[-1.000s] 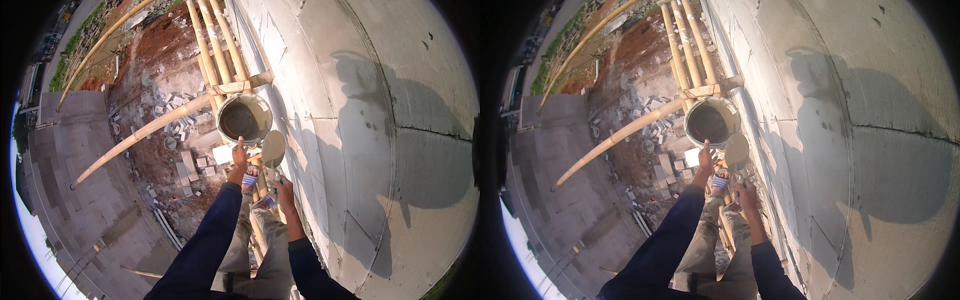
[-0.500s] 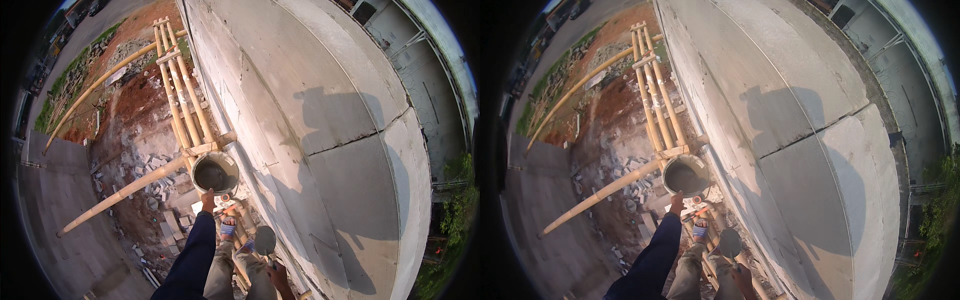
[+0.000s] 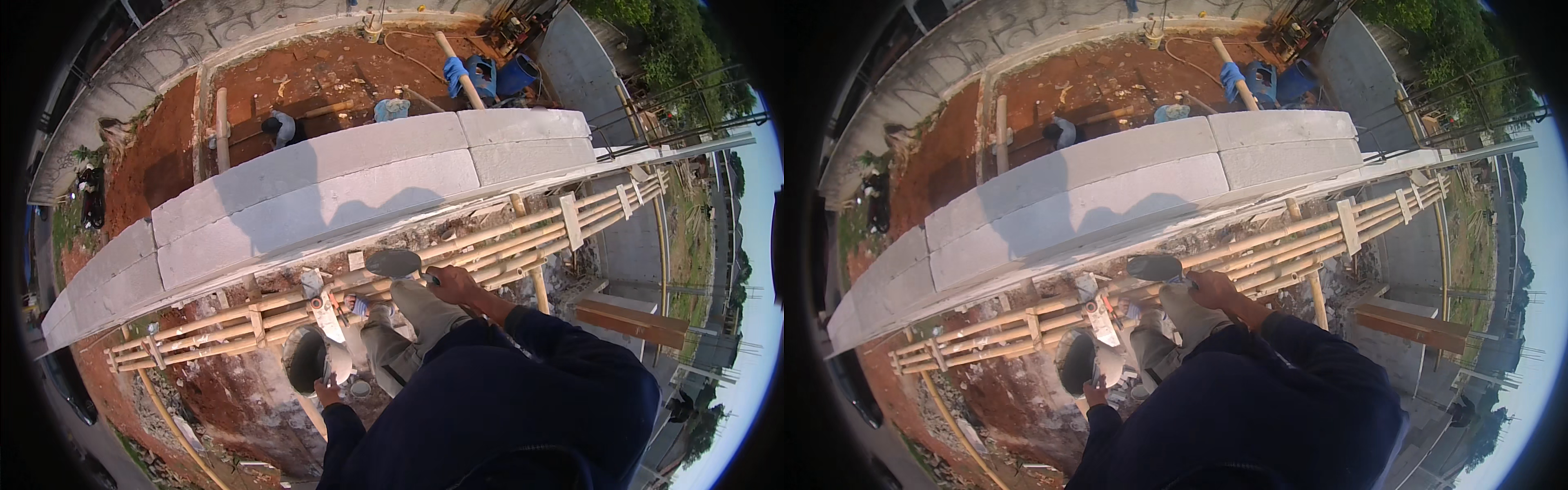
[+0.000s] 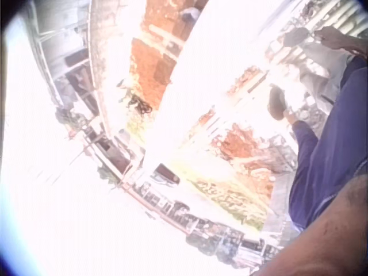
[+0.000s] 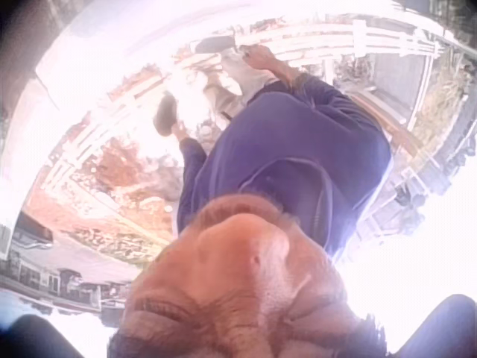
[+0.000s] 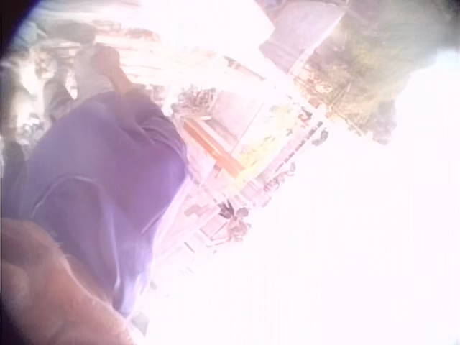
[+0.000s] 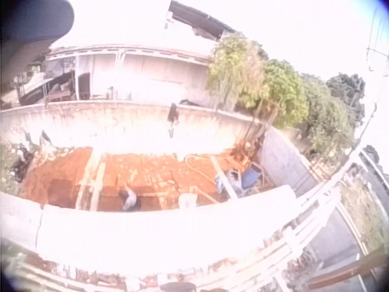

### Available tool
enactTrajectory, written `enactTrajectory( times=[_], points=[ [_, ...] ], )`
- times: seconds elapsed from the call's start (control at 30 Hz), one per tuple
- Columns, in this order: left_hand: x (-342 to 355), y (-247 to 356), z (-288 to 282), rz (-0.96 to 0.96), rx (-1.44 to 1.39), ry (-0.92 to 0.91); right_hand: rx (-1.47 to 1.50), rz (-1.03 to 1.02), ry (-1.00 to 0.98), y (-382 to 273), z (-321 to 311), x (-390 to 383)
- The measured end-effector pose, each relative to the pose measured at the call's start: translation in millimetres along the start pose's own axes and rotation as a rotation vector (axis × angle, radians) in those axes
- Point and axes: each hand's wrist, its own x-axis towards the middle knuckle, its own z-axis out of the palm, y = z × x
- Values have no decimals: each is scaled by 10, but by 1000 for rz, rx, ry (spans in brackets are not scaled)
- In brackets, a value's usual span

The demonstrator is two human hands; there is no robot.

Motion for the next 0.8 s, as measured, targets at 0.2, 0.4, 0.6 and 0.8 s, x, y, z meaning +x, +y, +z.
enactTrajectory(
  times=[0.2, 0.4, 0.6, 0.8],
  points=[
    [-1460, 910, 344, -26, 869, -39, -157, 178, -61, 862, -976, -284],
    [-1925, 1028, 554, -106, 836, 111, -320, 133, 50, 1911, -1566, -215],
    [-2032, 560, 669, -119, 372, 90, -556, 14, 167, 2328, -2194, 15],
    [-1766, 117, 666, -45, 92, 189, -625, -10, 150, 2458, -2274, 254]
  ],
)
